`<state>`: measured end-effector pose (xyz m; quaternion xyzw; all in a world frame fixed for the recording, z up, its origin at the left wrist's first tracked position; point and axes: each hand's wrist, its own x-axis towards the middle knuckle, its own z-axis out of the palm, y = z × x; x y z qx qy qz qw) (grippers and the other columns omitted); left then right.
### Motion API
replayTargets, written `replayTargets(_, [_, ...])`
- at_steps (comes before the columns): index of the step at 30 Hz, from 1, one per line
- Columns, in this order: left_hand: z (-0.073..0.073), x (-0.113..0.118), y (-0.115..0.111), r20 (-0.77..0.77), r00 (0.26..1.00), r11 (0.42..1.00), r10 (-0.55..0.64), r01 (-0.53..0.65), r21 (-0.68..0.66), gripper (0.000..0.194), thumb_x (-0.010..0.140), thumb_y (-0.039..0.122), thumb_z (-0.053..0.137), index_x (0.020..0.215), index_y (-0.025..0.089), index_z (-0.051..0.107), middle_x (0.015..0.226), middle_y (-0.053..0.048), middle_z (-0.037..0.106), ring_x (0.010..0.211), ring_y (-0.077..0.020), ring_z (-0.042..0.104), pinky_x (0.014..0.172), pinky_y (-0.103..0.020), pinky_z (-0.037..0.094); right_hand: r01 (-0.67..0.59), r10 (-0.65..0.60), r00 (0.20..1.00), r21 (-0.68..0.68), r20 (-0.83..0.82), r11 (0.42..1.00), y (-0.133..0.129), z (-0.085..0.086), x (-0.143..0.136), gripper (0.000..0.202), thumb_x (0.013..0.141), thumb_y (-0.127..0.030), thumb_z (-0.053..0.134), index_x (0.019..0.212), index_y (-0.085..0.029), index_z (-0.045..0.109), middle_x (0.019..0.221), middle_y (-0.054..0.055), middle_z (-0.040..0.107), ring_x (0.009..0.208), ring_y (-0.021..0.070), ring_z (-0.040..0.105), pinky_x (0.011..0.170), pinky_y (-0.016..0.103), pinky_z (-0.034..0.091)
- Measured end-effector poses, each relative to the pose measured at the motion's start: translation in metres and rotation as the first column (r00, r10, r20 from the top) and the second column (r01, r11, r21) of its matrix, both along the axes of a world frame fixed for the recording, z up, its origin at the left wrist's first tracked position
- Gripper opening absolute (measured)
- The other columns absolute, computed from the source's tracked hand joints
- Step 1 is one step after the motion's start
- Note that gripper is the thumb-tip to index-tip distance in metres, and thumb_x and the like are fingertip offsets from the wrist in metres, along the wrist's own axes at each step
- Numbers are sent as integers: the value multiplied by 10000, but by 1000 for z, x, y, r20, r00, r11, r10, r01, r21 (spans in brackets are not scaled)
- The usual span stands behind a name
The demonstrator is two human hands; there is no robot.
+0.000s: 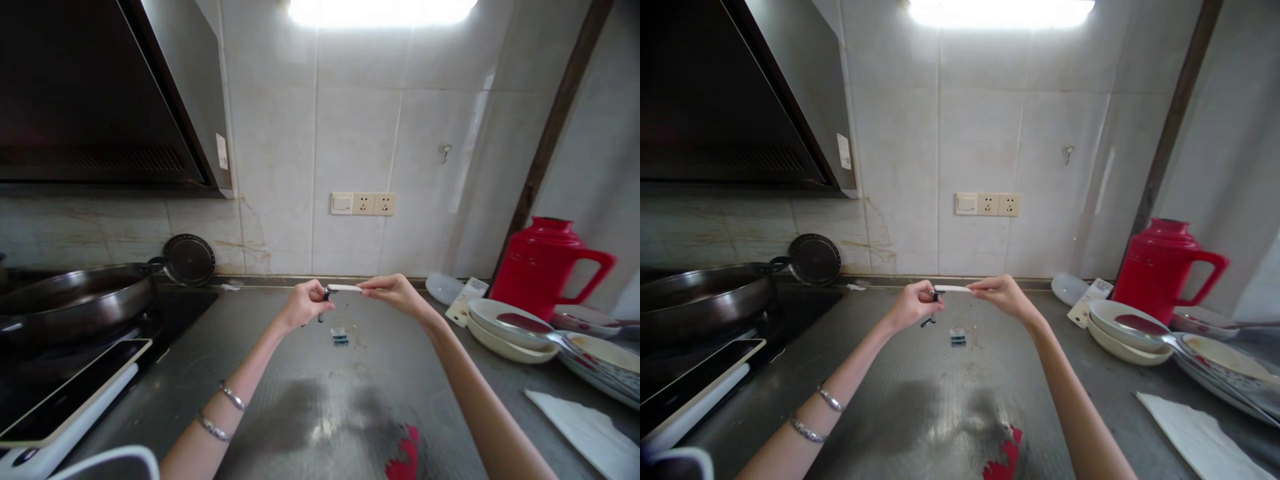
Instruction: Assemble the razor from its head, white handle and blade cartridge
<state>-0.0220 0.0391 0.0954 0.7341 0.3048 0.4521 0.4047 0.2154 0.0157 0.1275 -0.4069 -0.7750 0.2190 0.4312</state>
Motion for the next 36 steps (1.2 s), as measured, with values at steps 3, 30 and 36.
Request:
replayTargets(3, [1, -1, -1, 9, 1000, 1000, -3, 3, -3, 314, 578, 267, 738, 674, 158, 459, 702, -27, 676, 631, -144, 629, 571, -230, 455, 29, -29, 1000, 13, -12, 1000, 2, -3, -3, 335, 691, -422, 641, 907, -177, 717, 932, 70, 701, 881, 253, 631, 779, 334, 483])
replayTargets(30, [10, -8, -2, 29, 999, 1000, 15, -15, -4, 311, 575, 218, 734, 648, 161, 437, 683, -25, 682, 621, -135, 625, 575, -225, 451, 5, -5, 996, 1, -94, 1000, 7, -9, -8, 354, 695, -422, 645, 944, -178, 706, 977, 72, 688, 916, 254, 624, 803, 334, 480])
replayTargets(36, [9, -8, -1, 18, 1000, 1000, 24, -24, -7, 309, 567, 227, 736, 644, 156, 445, 679, -27, 680, 611, -137, 624, 574, -228, 450, -18, 16, 997, -26, -81, 999, 7, -11, -13, 355, 691, -412, 647, 940, -166, 708, 967, 76, 691, 902, 251, 626, 802, 334, 475])
